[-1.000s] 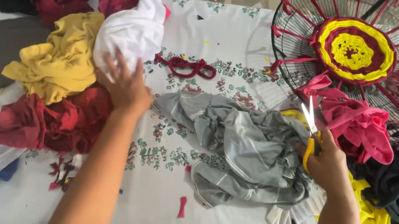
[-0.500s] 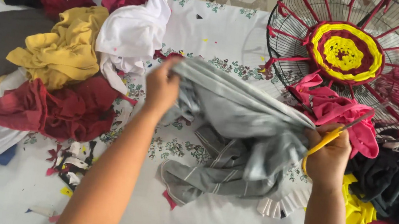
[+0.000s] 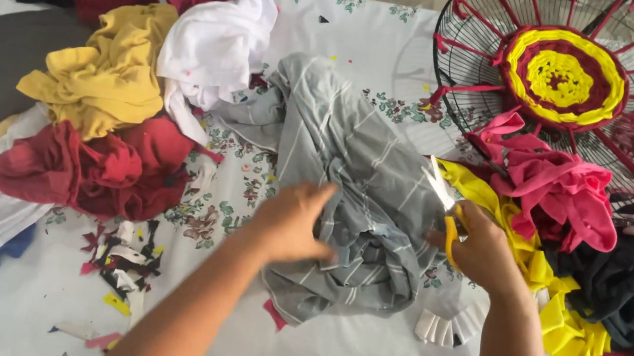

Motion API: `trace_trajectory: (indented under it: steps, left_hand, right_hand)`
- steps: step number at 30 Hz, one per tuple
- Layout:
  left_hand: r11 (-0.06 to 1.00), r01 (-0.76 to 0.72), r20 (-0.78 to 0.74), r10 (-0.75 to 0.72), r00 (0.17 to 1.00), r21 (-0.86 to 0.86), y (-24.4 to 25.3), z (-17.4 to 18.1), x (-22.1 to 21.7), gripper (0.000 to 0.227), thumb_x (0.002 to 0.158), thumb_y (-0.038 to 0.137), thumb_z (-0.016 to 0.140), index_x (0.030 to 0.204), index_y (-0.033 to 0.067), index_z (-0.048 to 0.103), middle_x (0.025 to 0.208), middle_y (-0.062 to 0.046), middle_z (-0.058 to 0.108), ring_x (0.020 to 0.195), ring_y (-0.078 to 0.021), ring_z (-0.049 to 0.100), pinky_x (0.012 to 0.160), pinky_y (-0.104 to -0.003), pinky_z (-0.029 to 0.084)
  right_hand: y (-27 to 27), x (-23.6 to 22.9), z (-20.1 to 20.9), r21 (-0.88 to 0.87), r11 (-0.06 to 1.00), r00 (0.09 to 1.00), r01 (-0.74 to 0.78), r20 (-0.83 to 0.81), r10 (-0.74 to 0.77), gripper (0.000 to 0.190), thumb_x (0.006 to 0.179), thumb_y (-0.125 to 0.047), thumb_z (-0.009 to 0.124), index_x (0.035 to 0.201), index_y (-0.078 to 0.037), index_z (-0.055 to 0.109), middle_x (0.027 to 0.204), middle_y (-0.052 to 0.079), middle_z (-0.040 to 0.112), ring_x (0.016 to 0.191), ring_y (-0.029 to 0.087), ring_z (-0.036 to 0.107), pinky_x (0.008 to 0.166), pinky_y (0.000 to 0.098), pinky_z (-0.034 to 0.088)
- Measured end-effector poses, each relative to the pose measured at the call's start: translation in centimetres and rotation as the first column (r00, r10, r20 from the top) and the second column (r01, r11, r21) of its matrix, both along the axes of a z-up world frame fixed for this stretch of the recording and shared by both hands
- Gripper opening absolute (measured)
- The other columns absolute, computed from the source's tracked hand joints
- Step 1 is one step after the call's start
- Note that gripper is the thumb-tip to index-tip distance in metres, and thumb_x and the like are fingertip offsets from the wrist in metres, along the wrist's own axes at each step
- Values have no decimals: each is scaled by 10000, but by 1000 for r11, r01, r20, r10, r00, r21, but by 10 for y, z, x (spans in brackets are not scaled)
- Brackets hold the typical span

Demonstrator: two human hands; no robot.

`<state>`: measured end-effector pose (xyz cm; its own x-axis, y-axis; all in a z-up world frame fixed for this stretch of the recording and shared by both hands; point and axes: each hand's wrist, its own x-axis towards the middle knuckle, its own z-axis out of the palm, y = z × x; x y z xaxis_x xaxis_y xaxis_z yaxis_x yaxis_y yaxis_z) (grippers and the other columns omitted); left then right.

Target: Cutting old clothing items into strips using scissors for rug making.

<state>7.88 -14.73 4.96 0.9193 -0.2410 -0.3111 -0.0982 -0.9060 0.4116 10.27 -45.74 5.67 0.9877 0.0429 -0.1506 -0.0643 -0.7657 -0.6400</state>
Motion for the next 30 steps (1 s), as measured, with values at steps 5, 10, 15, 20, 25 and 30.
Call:
trace_trajectory:
  steps: [5,10,15,20,25,30]
  left_hand:
    - [985,-163,180,169,969,-51,25,-79,21,413,889,304,642,1302,318,626,1097,-62,701,1022,-364,723,833,-519,592]
    - [673,-324,475,716,512,-665,80,-5,64,267,905,24,529,1147,63,634,1020,-148,719,923,-320,696,813,-432,549]
    - [505,-84,310,644,700,-859,71,36,68,912,1029,460,477,1587,21,-94,1693,-280,-98,1579,-460,-12,1251,-579,91]
    - [750,-448,108,561,821,-487,32,-6,14,695,877,547,637,1271,-7,497,1262,-300,536,1280,-466,491,1083,-545,360]
    - [946,-266,-154,239,959,-187,-2,-21,-14,600,824,703,619,822,140,828,911,-167,783,1032,-408,720,864,-491,575]
    - [399,-492,-223,556,801,-774,18,9,8,322,924,422,636,899,112,718,866,-117,723,895,-283,660,804,-420,507]
  right_hand:
    - [-41,19,-64,413,910,987,41,123,-100,359,826,6,719,1169,-45,628,852,155,620,652,313,637,536,412,534]
    - [-46,9,-20,973,225,977,-44,89,-192,238,919,34,616,1116,-88,566,885,18,605,649,88,606,543,189,572]
    - [-23,11,-19,857,509,978,-74,162,-132,496,966,-3,579,1429,-28,405,1291,192,567,1010,285,628,845,439,608]
    - [-13,12,-43,364,931,998,29,37,-46,591,814,-226,778,1318,-15,551,995,277,696,901,412,711,740,551,596]
    - [-3,22,-83,-29,996,996,81,33,-80,511,779,-475,879,1195,-274,660,907,81,760,916,342,739,838,503,567]
    - [-16,12,-18,933,351,892,-79,224,-393,260,913,45,668,1144,-67,625,834,51,648,698,142,661,696,219,577]
